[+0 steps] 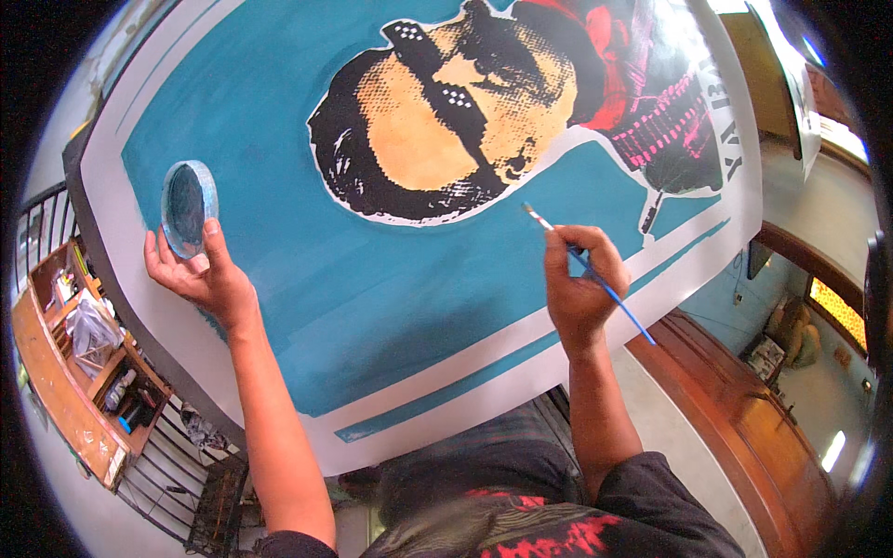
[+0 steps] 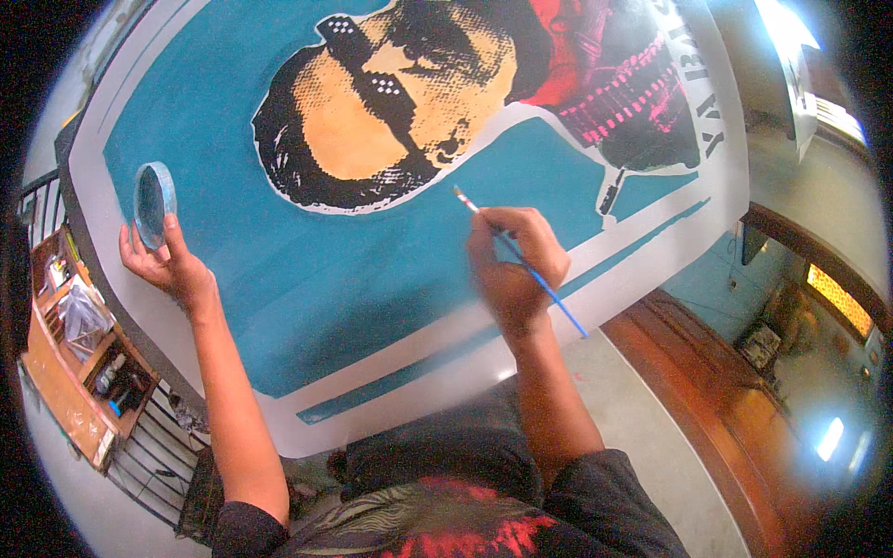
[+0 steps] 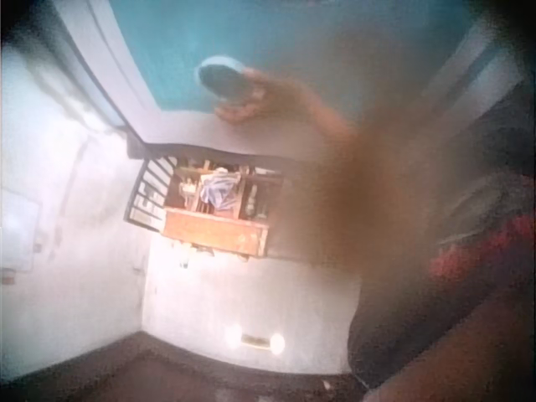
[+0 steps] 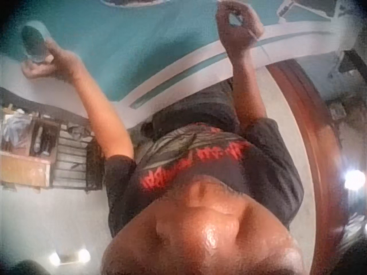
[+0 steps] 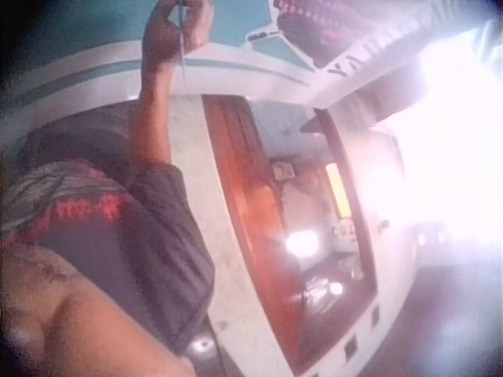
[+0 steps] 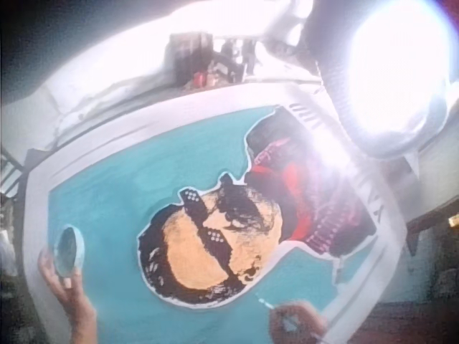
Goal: The person paints the background of a large poster with teal paint using a small brush. They repeatedly dip the brush into a container and apply paint around the central portrait and along the edges.
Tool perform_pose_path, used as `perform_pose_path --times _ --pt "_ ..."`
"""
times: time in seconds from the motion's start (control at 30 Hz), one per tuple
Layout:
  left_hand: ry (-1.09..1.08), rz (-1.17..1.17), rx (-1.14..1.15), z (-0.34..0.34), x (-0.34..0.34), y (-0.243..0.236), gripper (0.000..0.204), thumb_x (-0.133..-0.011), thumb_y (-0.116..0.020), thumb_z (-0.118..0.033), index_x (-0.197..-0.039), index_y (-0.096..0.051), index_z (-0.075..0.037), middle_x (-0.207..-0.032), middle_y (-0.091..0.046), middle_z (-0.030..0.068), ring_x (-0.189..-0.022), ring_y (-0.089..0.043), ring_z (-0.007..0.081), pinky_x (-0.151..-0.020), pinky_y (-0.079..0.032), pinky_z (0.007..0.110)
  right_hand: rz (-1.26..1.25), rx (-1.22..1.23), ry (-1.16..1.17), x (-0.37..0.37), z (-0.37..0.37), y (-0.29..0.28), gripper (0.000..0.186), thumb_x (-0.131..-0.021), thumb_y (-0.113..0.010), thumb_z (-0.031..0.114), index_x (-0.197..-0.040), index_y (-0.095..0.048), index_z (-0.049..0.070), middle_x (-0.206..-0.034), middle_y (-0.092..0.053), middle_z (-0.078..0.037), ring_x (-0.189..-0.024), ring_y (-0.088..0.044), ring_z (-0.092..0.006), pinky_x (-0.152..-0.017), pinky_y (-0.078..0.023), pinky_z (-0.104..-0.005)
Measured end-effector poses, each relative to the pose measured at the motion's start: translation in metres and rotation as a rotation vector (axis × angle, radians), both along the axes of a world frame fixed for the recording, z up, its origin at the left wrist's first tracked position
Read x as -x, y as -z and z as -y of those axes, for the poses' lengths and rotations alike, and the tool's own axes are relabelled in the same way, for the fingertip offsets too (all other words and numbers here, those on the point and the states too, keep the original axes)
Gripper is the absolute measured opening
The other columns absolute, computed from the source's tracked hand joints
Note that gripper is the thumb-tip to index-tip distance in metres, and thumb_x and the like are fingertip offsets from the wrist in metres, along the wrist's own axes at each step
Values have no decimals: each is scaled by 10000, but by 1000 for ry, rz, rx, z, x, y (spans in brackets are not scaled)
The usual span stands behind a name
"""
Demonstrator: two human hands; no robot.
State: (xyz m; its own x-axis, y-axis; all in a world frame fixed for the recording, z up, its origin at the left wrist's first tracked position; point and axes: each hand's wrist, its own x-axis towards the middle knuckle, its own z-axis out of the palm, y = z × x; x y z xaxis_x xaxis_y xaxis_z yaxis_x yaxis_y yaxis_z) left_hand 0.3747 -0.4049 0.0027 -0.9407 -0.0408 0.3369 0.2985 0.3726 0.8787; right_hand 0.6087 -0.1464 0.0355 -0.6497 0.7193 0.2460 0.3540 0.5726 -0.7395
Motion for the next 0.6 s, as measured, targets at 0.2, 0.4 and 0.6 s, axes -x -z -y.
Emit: perform_pose_path --times 0.2,0.4,0.6 --pt "-7 5 -21 -4 -2 -2 751 -814 -725 -168 -1356 -231 -5 -1355 -360 232 -1216 -447 319 -1030 -404 450 -229 464 179 -18 -8 -11 80 -835 -677 19 -896 -624 19 -830 -648 -53 -743 -606 -108 -688 -477 -220" --pt "-11 36 -48 7 4 4 710 -834 -701 -168 -1361 -249 -22 -1367 -353 226 -1240 -423 320 -1041 -388 457 -552 1056 294 -32 -15 -22 61 -885 -605 54 -934 -597 19 -789 -624 -65 -731 -577 -118 -676 -440 -233" --pt "34 160 -247 12 6 -21 737 -829 -707 -194 -1381 -242 -51 -1384 -329 226 -1258 -402 334 -1076 -335 483 -610 1021 282 -41 -25 -31 55 -895 -590 73 -870 -572 27 -730 -574 -17 -652 -510 -87 -625 -394 -203"
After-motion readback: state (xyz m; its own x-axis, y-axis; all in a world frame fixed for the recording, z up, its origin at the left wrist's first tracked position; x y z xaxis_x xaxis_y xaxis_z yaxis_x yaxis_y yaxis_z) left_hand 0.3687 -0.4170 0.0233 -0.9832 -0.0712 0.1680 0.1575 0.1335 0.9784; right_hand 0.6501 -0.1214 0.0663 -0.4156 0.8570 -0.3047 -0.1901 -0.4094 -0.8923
